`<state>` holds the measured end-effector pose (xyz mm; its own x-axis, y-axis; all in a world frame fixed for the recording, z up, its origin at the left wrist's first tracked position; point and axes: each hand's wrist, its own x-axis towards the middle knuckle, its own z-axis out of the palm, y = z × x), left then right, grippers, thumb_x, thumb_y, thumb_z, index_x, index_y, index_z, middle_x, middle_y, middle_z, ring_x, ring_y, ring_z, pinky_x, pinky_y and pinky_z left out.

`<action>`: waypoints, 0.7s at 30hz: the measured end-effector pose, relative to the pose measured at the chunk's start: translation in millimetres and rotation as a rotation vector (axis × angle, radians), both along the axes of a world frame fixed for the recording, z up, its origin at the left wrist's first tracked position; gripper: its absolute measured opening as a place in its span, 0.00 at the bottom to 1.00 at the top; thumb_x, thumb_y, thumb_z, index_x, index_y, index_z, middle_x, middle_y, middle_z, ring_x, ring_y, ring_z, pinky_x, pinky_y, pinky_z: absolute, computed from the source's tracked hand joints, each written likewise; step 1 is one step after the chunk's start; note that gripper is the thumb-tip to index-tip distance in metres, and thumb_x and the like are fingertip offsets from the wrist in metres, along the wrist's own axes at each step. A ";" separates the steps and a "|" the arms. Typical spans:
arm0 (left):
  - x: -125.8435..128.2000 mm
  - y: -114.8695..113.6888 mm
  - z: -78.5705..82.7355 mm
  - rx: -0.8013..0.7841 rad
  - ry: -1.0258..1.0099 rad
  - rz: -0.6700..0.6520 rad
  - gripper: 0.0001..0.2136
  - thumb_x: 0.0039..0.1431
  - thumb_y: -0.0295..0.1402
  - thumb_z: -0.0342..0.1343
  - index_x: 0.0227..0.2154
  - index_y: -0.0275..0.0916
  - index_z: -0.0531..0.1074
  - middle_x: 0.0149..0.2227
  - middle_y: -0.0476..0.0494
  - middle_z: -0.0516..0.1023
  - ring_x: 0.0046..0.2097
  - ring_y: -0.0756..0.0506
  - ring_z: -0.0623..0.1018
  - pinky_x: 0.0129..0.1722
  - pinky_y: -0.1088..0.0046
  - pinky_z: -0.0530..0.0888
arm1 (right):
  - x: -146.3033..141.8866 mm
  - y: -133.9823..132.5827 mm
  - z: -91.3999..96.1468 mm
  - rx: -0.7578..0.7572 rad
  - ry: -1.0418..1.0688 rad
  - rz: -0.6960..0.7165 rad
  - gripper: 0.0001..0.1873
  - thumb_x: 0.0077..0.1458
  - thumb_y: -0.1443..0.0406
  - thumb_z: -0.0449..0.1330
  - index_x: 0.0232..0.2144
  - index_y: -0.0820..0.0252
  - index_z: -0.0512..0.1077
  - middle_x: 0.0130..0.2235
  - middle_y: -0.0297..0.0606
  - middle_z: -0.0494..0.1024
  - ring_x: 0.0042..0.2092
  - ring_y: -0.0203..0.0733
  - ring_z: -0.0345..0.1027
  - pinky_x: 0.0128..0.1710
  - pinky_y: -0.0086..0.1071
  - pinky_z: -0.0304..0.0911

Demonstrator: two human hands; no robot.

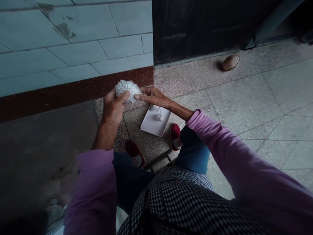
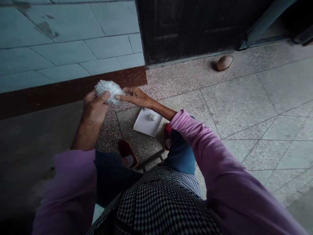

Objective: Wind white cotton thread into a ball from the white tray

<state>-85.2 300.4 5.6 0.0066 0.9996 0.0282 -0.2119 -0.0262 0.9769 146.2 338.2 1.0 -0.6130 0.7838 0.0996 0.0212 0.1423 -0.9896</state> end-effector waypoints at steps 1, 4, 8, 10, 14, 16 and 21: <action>-6.1 4.1 0.6 -0.001 0.003 0.022 0.35 0.48 0.65 0.90 0.47 0.48 0.84 0.54 0.39 0.92 0.70 0.25 0.87 0.66 0.42 0.88 | 1.0 0.6 -1.0 0.009 -0.047 -0.028 0.33 0.85 0.33 0.71 0.47 0.56 0.80 0.37 0.32 0.76 0.42 0.44 0.70 0.47 0.34 0.71; -24.6 17.5 -2.1 -0.011 0.088 0.062 0.40 0.48 0.72 0.86 0.49 0.47 0.82 0.57 0.41 0.92 0.77 0.23 0.80 0.66 0.39 0.83 | 5.5 -3.0 -1.0 0.104 -0.238 -0.075 0.20 0.95 0.51 0.62 0.50 0.58 0.81 0.39 0.34 0.78 0.43 0.44 0.70 0.50 0.35 0.69; -24.5 28.4 -14.3 0.035 0.140 0.090 0.40 0.54 0.75 0.81 0.51 0.46 0.79 0.55 0.45 0.89 0.74 0.29 0.80 0.66 0.41 0.79 | 6.3 -19.8 8.9 0.200 -0.466 0.040 0.15 0.91 0.69 0.61 0.45 0.57 0.81 0.44 0.40 0.84 0.48 0.48 0.77 0.57 0.38 0.69; -15.2 29.3 -17.2 0.058 0.173 0.117 0.40 0.53 0.71 0.84 0.51 0.46 0.78 0.52 0.46 0.88 0.67 0.32 0.82 0.66 0.44 0.79 | 6.4 -26.4 17.8 0.199 -0.477 0.083 0.16 0.89 0.70 0.61 0.43 0.57 0.81 0.43 0.40 0.84 0.48 0.48 0.78 0.57 0.38 0.69; -2.1 25.8 -9.0 0.075 0.376 0.148 0.40 0.45 0.55 0.92 0.53 0.41 0.79 0.52 0.47 0.88 0.56 0.37 0.83 0.65 0.51 0.79 | 18.4 -21.1 36.6 0.210 -0.395 0.023 0.18 0.92 0.65 0.63 0.41 0.57 0.82 0.42 0.40 0.86 0.47 0.47 0.78 0.56 0.38 0.71; 0.3 22.2 -2.6 0.062 0.441 0.142 0.39 0.41 0.50 0.92 0.52 0.39 0.81 0.50 0.47 0.89 0.54 0.38 0.82 0.60 0.55 0.79 | 29.8 -12.5 43.8 0.240 -0.362 -0.038 0.22 0.95 0.60 0.61 0.41 0.57 0.81 0.42 0.40 0.85 0.46 0.46 0.76 0.56 0.37 0.73; 12.0 6.8 3.8 -0.022 0.402 -0.133 0.34 0.45 0.50 0.91 0.51 0.39 0.89 0.46 0.47 0.91 0.50 0.37 0.83 0.56 0.57 0.80 | 53.2 -1.2 54.6 0.317 -0.328 -0.151 0.33 0.97 0.41 0.58 0.40 0.54 0.76 0.40 0.42 0.82 0.48 0.49 0.76 0.55 0.38 0.74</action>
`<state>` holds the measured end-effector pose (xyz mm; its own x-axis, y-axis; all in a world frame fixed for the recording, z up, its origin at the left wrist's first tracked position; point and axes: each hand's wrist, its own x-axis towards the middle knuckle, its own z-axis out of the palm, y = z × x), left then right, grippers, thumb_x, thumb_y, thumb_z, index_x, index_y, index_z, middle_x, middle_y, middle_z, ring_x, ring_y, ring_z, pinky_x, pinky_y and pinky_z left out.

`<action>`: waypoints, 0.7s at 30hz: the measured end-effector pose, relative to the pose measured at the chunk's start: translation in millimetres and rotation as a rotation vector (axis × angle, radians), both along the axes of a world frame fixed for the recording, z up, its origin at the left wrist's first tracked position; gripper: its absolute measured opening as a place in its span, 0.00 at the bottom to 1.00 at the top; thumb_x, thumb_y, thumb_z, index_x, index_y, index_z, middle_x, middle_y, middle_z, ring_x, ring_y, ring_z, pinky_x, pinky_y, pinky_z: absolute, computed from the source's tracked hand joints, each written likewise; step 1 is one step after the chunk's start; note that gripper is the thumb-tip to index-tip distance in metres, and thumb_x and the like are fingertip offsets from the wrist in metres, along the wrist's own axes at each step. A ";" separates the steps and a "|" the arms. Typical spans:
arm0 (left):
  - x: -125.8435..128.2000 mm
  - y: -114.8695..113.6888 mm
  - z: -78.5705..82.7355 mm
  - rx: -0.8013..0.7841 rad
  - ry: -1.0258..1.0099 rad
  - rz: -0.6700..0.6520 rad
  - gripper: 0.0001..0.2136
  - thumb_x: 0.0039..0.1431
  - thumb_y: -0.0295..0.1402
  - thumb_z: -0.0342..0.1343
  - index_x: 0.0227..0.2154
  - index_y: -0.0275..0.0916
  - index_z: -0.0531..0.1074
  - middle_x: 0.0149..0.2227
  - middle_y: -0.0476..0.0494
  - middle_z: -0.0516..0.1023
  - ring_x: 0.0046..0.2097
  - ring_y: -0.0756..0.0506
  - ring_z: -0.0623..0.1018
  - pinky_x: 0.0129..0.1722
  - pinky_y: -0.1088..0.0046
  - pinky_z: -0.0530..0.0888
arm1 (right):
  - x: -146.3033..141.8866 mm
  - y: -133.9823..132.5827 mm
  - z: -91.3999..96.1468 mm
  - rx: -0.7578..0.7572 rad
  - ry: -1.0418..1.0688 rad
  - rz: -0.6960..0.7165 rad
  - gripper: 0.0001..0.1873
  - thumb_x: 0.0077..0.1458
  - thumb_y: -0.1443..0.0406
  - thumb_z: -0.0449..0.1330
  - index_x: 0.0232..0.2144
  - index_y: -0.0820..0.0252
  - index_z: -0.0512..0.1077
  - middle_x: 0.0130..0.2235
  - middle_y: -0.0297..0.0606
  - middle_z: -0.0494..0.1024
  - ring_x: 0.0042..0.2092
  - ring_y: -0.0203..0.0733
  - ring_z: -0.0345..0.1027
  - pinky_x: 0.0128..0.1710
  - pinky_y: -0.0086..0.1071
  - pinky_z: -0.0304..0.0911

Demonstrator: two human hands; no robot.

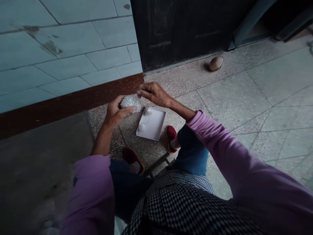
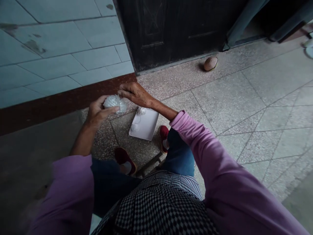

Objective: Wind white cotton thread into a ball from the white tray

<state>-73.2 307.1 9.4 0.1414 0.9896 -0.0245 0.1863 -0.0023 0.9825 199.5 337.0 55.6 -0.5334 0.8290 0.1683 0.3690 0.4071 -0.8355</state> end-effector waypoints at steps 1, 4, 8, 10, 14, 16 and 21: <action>3.8 -3.7 -0.1 -0.022 -0.043 -0.053 0.33 0.45 0.50 0.91 0.51 0.39 0.91 0.47 0.46 0.92 0.50 0.36 0.84 0.58 0.57 0.81 | 1.7 -0.1 1.1 -0.004 -0.007 -0.009 0.35 0.96 0.39 0.58 0.39 0.53 0.76 0.39 0.41 0.81 0.48 0.50 0.76 0.54 0.38 0.74; 14.1 -12.7 -1.1 -0.089 -0.240 -0.149 0.32 0.46 0.50 0.92 0.52 0.42 0.93 0.51 0.41 0.94 0.53 0.33 0.88 0.59 0.56 0.85 | 0.1 -1.5 1.3 -0.019 0.002 -0.028 0.36 0.95 0.36 0.59 0.37 0.52 0.73 0.38 0.40 0.79 0.48 0.50 0.75 0.52 0.39 0.72; 20.8 -14.8 -3.3 -0.111 -0.519 -0.111 0.31 0.46 0.50 0.92 0.51 0.46 0.91 0.50 0.41 0.94 0.52 0.33 0.91 0.58 0.54 0.90 | -10.5 1.0 -7.5 -0.037 0.064 -0.077 0.37 0.96 0.37 0.58 0.36 0.51 0.69 0.39 0.39 0.77 0.48 0.48 0.74 0.52 0.39 0.71; 22.4 -12.3 -4.3 -0.090 -0.588 -0.067 0.31 0.47 0.52 0.91 0.50 0.47 0.89 0.47 0.43 0.92 0.51 0.33 0.92 0.60 0.52 0.91 | -15.2 5.4 -14.8 -0.056 0.080 -0.079 0.37 0.97 0.38 0.57 0.35 0.50 0.67 0.37 0.38 0.76 0.48 0.47 0.73 0.52 0.39 0.69; 25.3 -3.1 -4.9 -0.035 -0.617 -0.010 0.31 0.51 0.54 0.89 0.50 0.46 0.85 0.47 0.40 0.90 0.56 0.32 0.91 0.66 0.49 0.90 | -20.6 14.7 -29.6 -0.084 0.072 -0.029 0.34 0.99 0.45 0.57 0.36 0.51 0.66 0.38 0.35 0.76 0.46 0.44 0.71 0.51 0.37 0.67; 25.1 3.2 -5.9 -0.012 -0.624 0.021 0.31 0.52 0.55 0.88 0.50 0.46 0.82 0.48 0.39 0.88 0.61 0.30 0.90 0.66 0.48 0.89 | -23.8 13.0 -34.7 -0.098 -0.009 -0.006 0.29 0.98 0.56 0.58 0.36 0.53 0.68 0.39 0.35 0.77 0.45 0.44 0.71 0.53 0.37 0.66; 15.9 22.7 -17.9 0.104 -0.569 0.172 0.34 0.51 0.59 0.89 0.49 0.48 0.79 0.49 0.41 0.87 0.63 0.32 0.86 0.64 0.50 0.87 | -36.9 -20.8 -36.2 -0.131 -0.278 0.171 0.24 0.89 0.72 0.62 0.35 0.53 0.66 0.37 0.37 0.76 0.44 0.46 0.72 0.53 0.37 0.64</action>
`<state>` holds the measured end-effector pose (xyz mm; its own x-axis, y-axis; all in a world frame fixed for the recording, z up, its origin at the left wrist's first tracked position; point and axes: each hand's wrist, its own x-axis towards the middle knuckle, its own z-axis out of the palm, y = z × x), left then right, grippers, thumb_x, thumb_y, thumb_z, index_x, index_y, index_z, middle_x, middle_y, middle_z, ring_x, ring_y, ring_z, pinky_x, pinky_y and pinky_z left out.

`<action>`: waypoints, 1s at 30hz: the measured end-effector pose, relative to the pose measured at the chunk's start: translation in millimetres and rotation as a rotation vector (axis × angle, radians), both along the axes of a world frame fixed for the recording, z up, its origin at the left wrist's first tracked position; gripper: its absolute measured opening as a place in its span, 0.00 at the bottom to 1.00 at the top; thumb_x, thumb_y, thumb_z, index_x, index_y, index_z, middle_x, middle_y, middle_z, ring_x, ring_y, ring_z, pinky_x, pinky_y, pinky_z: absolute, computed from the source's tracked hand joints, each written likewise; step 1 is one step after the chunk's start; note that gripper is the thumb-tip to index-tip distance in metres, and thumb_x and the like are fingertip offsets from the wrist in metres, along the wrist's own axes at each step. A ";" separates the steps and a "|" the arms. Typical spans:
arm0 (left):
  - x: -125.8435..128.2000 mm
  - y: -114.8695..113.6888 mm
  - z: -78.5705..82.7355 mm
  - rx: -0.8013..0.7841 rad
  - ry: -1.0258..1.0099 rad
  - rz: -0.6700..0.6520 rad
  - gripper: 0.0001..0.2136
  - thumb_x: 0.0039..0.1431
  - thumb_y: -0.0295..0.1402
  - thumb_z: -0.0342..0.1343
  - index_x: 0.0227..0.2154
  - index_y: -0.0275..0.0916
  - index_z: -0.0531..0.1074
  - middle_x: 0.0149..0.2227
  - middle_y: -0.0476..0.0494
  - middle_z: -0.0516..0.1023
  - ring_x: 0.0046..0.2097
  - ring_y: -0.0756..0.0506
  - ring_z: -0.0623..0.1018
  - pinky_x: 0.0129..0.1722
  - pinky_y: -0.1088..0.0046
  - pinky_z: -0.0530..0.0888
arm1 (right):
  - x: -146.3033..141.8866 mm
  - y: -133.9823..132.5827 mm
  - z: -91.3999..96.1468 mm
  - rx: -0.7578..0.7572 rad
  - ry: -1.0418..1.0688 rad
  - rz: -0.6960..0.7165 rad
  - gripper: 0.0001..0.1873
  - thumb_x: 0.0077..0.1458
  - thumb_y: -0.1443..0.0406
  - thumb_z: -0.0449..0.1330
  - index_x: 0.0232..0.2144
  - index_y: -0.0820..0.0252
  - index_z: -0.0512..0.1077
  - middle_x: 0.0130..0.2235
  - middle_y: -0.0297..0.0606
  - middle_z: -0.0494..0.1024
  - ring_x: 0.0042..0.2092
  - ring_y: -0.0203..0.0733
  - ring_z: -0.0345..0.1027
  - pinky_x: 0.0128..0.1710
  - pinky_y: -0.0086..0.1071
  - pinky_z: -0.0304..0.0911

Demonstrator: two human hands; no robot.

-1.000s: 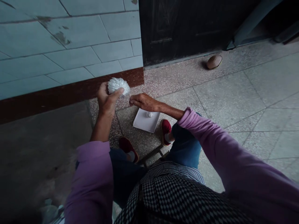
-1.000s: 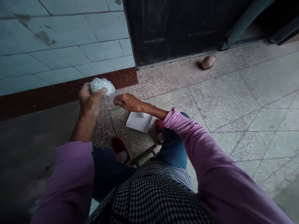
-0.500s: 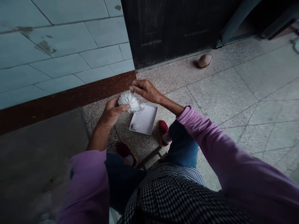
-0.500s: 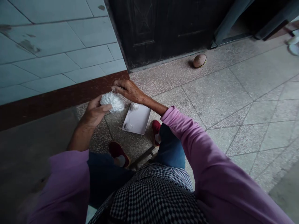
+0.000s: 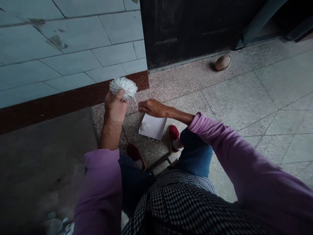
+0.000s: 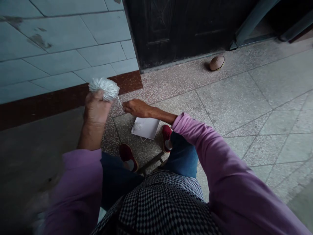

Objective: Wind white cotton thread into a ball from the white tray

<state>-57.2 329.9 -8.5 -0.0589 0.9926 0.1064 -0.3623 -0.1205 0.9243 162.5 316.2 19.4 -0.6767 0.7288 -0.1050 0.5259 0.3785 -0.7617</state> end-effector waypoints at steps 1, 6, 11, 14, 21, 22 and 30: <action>-2.2 3.6 -3.8 0.018 0.031 0.041 0.35 0.49 0.59 0.90 0.50 0.48 0.79 0.51 0.42 0.87 0.62 0.33 0.86 0.64 0.51 0.87 | -2.0 -7.6 1.4 -0.009 0.016 0.053 0.23 0.89 0.72 0.62 0.35 0.54 0.66 0.38 0.37 0.77 0.44 0.46 0.72 0.53 0.37 0.65; -8.1 11.2 -19.2 0.047 0.282 0.157 0.43 0.43 0.58 0.93 0.55 0.45 0.80 0.54 0.43 0.89 0.56 0.36 0.87 0.62 0.52 0.86 | 5.7 -10.9 12.7 -0.010 0.282 0.088 0.21 0.96 0.60 0.58 0.42 0.56 0.74 0.44 0.38 0.84 0.46 0.44 0.75 0.55 0.36 0.70; -0.4 -3.5 -13.7 -0.057 0.438 -0.021 0.37 0.42 0.49 0.93 0.52 0.44 0.84 0.48 0.44 0.90 0.50 0.36 0.88 0.55 0.54 0.88 | 35.1 26.0 26.5 0.076 0.422 -0.209 0.28 0.99 0.50 0.59 0.41 0.56 0.76 0.40 0.37 0.80 0.44 0.42 0.70 0.53 0.36 0.72; 10.3 -17.1 -0.8 -0.107 0.379 -0.180 0.32 0.43 0.45 0.90 0.52 0.44 0.88 0.48 0.44 0.92 0.50 0.35 0.90 0.56 0.54 0.90 | 45.0 37.5 30.3 0.050 0.419 -0.324 0.30 0.98 0.50 0.61 0.36 0.53 0.73 0.36 0.34 0.76 0.43 0.42 0.69 0.51 0.35 0.72; 21.2 -24.1 8.2 -0.128 0.057 -0.336 0.31 0.45 0.46 0.92 0.50 0.46 0.87 0.49 0.43 0.91 0.50 0.36 0.90 0.56 0.56 0.91 | 29.7 38.6 18.4 -0.050 0.309 -0.361 0.36 0.95 0.44 0.64 0.32 0.48 0.64 0.31 0.32 0.72 0.45 0.43 0.69 0.49 0.36 0.68; 20.4 -22.9 7.5 -0.124 0.027 -0.320 0.31 0.45 0.47 0.92 0.50 0.47 0.86 0.49 0.43 0.90 0.50 0.36 0.90 0.55 0.55 0.91 | 27.5 40.4 15.5 -0.049 0.307 -0.356 0.36 0.95 0.43 0.62 0.31 0.48 0.62 0.32 0.32 0.72 0.46 0.43 0.69 0.50 0.37 0.67; 16.2 -12.6 13.3 -0.093 -0.006 -0.140 0.30 0.48 0.54 0.89 0.47 0.50 0.83 0.51 0.40 0.90 0.60 0.29 0.90 0.58 0.50 0.92 | 20.9 39.4 -0.9 -0.018 0.242 -0.205 0.27 0.93 0.58 0.61 0.34 0.54 0.72 0.37 0.36 0.79 0.45 0.45 0.72 0.54 0.39 0.66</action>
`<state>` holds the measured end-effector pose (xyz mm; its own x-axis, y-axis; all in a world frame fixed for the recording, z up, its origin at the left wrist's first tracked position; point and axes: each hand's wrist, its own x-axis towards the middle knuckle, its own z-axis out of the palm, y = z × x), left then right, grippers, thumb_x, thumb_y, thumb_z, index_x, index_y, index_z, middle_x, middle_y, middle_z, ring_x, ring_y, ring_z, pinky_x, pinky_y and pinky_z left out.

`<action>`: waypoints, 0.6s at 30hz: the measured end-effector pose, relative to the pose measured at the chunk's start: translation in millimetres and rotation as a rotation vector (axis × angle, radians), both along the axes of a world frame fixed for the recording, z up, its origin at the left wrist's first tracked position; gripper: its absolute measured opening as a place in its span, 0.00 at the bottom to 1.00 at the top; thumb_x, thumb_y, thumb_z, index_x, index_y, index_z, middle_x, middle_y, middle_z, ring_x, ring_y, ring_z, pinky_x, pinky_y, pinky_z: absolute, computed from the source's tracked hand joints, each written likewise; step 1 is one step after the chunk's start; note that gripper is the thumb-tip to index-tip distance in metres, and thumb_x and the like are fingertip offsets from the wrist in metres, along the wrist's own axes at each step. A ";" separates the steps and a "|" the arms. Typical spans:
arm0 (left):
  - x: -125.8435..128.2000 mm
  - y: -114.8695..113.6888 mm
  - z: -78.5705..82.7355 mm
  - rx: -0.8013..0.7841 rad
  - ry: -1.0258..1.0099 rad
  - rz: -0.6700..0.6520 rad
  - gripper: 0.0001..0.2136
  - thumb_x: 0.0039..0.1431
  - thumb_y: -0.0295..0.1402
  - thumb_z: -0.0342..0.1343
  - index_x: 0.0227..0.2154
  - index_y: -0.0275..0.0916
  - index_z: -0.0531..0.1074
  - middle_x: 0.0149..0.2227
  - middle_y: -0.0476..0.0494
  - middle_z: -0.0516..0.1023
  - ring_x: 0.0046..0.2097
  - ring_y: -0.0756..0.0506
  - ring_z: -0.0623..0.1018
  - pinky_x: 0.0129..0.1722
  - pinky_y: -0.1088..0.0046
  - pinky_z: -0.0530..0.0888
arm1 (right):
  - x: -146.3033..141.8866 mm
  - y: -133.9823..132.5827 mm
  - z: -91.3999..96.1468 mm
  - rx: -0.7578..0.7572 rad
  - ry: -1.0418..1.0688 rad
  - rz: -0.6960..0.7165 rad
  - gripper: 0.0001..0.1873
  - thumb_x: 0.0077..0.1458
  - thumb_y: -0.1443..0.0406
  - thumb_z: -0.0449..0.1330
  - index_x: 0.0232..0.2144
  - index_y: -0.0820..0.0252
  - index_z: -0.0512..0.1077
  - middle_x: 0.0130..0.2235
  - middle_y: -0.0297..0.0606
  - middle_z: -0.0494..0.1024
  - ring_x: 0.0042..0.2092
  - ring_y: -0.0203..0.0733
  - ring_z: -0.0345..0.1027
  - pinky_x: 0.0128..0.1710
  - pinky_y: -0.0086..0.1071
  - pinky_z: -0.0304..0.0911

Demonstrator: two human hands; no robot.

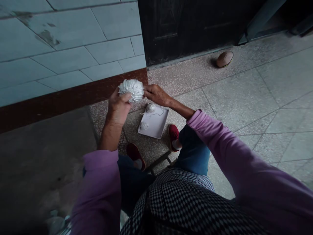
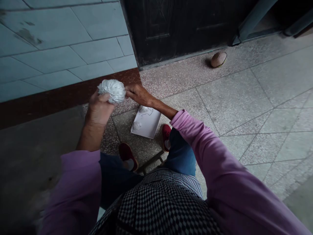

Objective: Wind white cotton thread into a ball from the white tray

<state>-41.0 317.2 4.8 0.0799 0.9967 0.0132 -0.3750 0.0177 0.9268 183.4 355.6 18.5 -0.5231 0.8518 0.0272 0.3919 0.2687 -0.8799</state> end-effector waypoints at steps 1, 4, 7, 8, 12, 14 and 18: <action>-1.4 2.0 -1.1 0.011 0.001 0.048 0.31 0.46 0.54 0.90 0.46 0.49 0.82 0.50 0.41 0.90 0.59 0.31 0.89 0.58 0.51 0.91 | -2.4 -4.8 -0.1 -0.006 -0.027 0.037 0.24 0.92 0.62 0.62 0.35 0.55 0.74 0.38 0.37 0.80 0.46 0.45 0.73 0.55 0.39 0.66; -10.3 7.8 -8.7 0.031 0.042 0.183 0.35 0.45 0.55 0.92 0.47 0.48 0.80 0.48 0.45 0.88 0.54 0.36 0.87 0.57 0.54 0.88 | -11.0 -20.5 0.7 -0.018 -0.059 0.149 0.21 0.91 0.67 0.62 0.36 0.57 0.76 0.39 0.38 0.82 0.45 0.45 0.75 0.55 0.39 0.67; -24.1 11.6 -18.0 0.062 0.144 0.237 0.39 0.46 0.58 0.94 0.52 0.44 0.81 0.49 0.49 0.89 0.54 0.40 0.84 0.63 0.54 0.83 | -15.9 -30.1 1.9 -0.008 -0.004 0.253 0.21 0.92 0.65 0.62 0.38 0.57 0.76 0.40 0.38 0.82 0.45 0.45 0.74 0.54 0.39 0.67; -28.4 11.9 -20.3 0.069 0.190 0.239 0.41 0.46 0.58 0.94 0.53 0.41 0.81 0.49 0.50 0.90 0.55 0.41 0.83 0.64 0.54 0.81 | -16.1 -30.9 2.7 0.005 0.033 0.269 0.21 0.93 0.63 0.62 0.39 0.57 0.76 0.40 0.37 0.81 0.45 0.45 0.73 0.53 0.38 0.67; -36.1 6.1 -23.6 0.063 0.383 0.184 0.41 0.47 0.55 0.95 0.54 0.38 0.83 0.48 0.52 0.89 0.53 0.41 0.81 0.61 0.55 0.77 | -10.5 -23.4 11.6 0.075 0.209 0.175 0.30 0.97 0.47 0.59 0.42 0.58 0.77 0.40 0.36 0.78 0.44 0.43 0.71 0.51 0.37 0.68; -33.8 -0.3 -20.8 0.064 0.424 0.122 0.37 0.47 0.51 0.94 0.53 0.39 0.85 0.48 0.50 0.90 0.52 0.39 0.82 0.60 0.54 0.78 | -6.4 -16.7 19.8 0.085 0.219 0.066 0.35 0.97 0.40 0.57 0.40 0.56 0.76 0.38 0.37 0.78 0.44 0.44 0.71 0.50 0.38 0.69; -24.9 -12.6 -8.0 0.053 0.393 -0.091 0.34 0.44 0.46 0.93 0.53 0.42 0.89 0.49 0.42 0.91 0.53 0.33 0.87 0.60 0.53 0.82 | -1.5 -6.2 34.7 0.031 0.107 -0.093 0.42 0.94 0.33 0.54 0.30 0.50 0.71 0.30 0.40 0.78 0.48 0.47 0.75 0.49 0.40 0.68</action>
